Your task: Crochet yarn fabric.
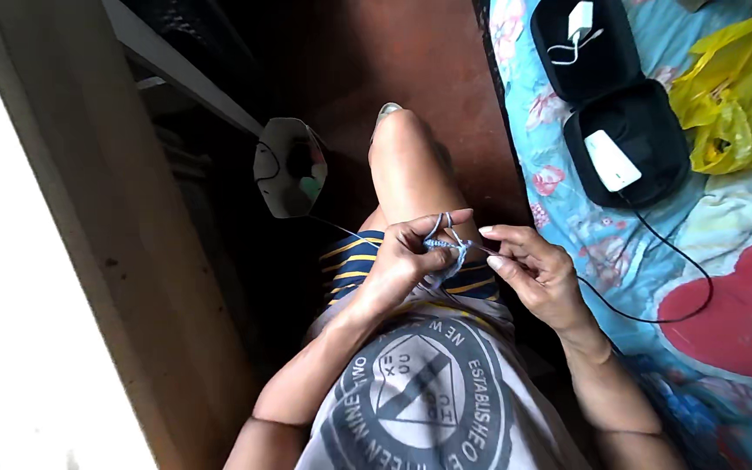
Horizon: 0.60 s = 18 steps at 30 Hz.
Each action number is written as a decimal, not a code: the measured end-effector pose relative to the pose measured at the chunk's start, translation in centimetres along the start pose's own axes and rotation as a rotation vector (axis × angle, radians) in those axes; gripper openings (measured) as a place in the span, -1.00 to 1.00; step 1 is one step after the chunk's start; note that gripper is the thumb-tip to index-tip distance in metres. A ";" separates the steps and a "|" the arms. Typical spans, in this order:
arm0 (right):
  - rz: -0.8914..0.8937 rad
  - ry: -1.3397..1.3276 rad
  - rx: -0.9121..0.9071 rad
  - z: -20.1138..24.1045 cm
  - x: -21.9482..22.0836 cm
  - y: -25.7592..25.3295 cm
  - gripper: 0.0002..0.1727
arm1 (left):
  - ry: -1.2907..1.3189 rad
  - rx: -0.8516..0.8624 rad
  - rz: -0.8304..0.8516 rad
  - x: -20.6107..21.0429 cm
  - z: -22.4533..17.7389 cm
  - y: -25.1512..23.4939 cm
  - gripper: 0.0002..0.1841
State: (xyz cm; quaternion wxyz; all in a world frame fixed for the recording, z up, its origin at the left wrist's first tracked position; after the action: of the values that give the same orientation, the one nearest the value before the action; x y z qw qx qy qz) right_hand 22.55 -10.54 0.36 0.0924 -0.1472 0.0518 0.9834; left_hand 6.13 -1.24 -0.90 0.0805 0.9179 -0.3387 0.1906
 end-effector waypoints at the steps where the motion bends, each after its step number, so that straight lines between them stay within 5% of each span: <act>1: 0.023 -0.034 0.034 0.0 0.1 -0.1 -0.61 | -0.028 0.011 -0.003 0.2 -0.1 0.1 -0.49; 8: 0.062 -0.042 0.006 0.4 0.2 -0.2 -0.66 | -0.096 0.024 0.006 0.6 -0.2 0.3 -0.48; 18: -0.220 0.603 -0.127 2.6 0.8 0.2 -0.65 | -0.092 -0.013 -0.009 0.6 -0.1 -0.1 -0.43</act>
State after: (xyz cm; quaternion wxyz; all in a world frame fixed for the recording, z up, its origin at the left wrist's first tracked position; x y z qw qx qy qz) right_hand 21.05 -10.25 2.63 0.1692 -0.4420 -0.0008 0.8809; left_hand 6.58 -1.46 -0.56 0.0717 0.9266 -0.3390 0.1458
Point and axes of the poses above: each hand's wrist, its own y-axis away from the middle knuckle, its own x-axis out of the palm, z = x × y, the point moved 5 cm from there along -y, towards the middle knuckle, and after that the axes turned 15 degrees about x, right-handed, at the moved point
